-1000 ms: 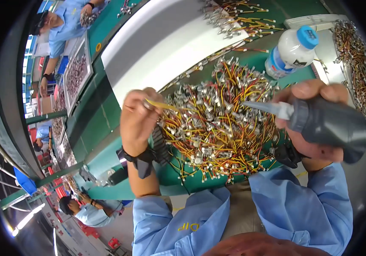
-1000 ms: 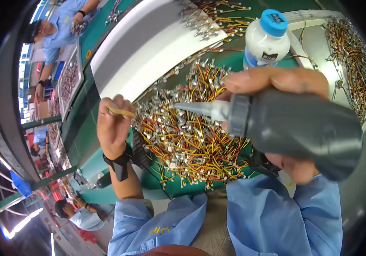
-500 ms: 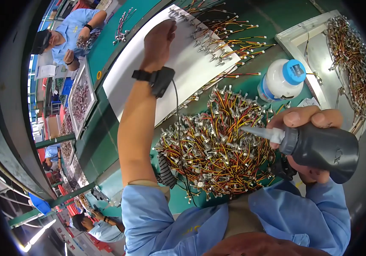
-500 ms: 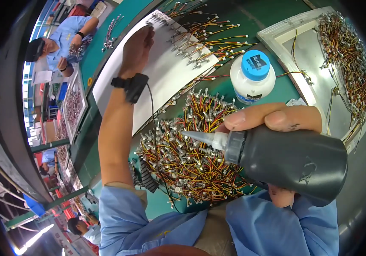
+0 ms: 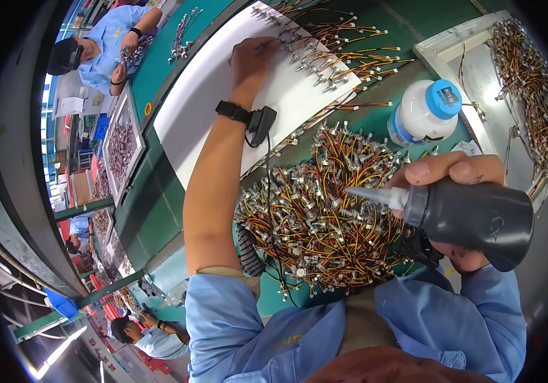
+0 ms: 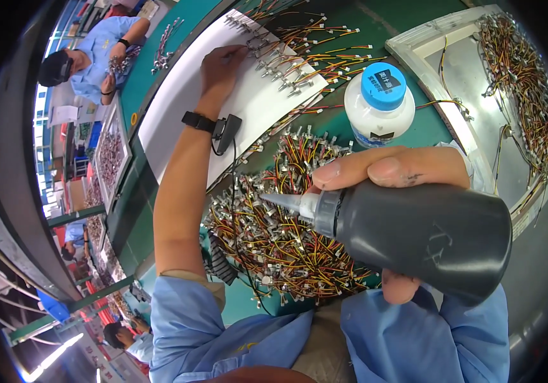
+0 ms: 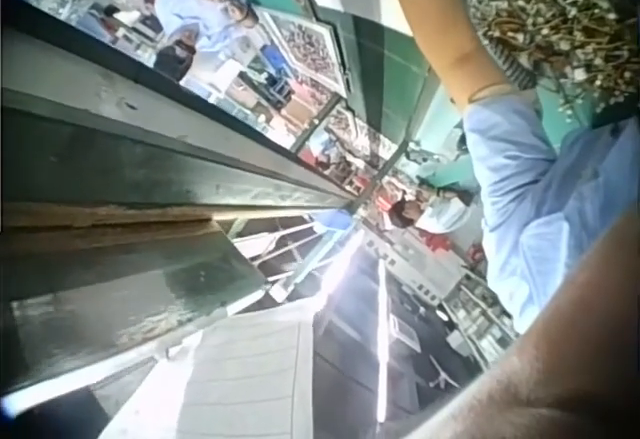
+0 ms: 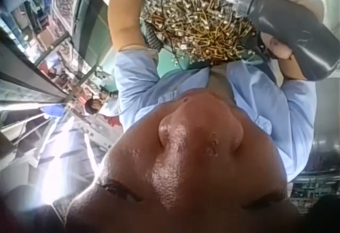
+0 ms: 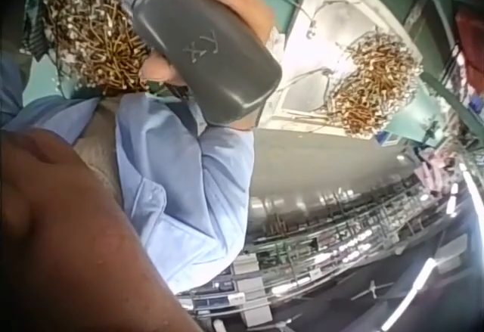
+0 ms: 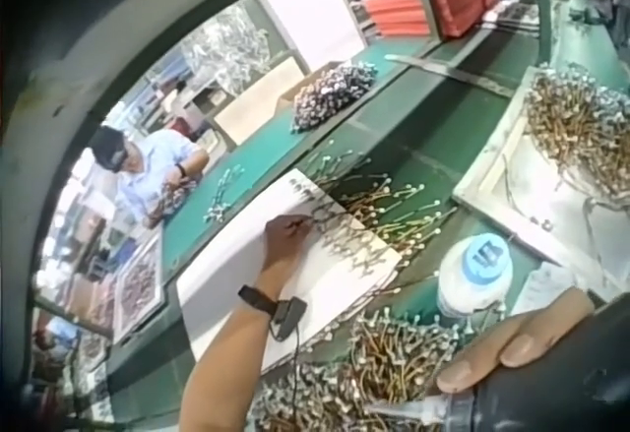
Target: The person picks up a wired component from a pile, applies liquid from a squeeze bottle to it, and places it onto a white sheet. This process is repeated for additional wired components, one at a time.
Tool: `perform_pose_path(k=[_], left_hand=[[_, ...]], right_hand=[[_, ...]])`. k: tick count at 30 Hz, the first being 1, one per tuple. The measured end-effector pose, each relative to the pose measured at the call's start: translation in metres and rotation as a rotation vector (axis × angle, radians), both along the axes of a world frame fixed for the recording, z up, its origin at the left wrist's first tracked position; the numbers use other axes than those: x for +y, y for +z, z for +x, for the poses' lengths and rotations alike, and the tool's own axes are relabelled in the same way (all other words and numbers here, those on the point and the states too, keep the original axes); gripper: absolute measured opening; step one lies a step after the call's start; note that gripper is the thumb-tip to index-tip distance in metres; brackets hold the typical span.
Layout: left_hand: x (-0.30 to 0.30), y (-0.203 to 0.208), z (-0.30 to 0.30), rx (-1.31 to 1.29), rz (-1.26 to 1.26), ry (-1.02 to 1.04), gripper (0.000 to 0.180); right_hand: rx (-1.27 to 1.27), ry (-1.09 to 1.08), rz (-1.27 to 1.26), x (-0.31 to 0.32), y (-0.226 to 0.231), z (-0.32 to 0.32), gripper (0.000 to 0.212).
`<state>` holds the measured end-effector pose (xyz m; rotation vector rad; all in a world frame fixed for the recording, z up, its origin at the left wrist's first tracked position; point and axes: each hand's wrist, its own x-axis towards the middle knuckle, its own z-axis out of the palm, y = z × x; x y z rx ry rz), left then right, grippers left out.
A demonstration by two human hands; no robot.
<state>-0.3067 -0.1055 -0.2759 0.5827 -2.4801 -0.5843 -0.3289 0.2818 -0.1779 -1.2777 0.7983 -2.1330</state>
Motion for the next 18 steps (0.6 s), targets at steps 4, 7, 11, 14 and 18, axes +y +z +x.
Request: perform_pose_path(k=[4,7,11,14,18], left_hand=[[0.002,0.006,0.018,-0.007,0.196,-0.034,0.026],[0.0,0.031,0.05,-0.003,0.211,-0.144,0.027],[0.058,0.102,0.119,-0.293,0.412,-0.393,0.023],[0.096,0.107,0.162,-0.605,0.395,-0.552,0.024],[0.129,0.089,0.189,-0.534,0.34,-0.474,0.024]], right_hand=[[0.003,0.036,-0.021,-0.003,-0.004,-0.001,0.081],[-0.027,-0.201,-0.084,-0.011,-0.019,0.006,0.08],[0.143,-0.207,-0.035,-0.012,-0.02,-0.003,0.082],[0.141,-0.228,-0.016,-0.017,-0.024,0.007,0.082],[0.154,-0.204,-0.062,-0.021,-0.029,0.012,0.081]])
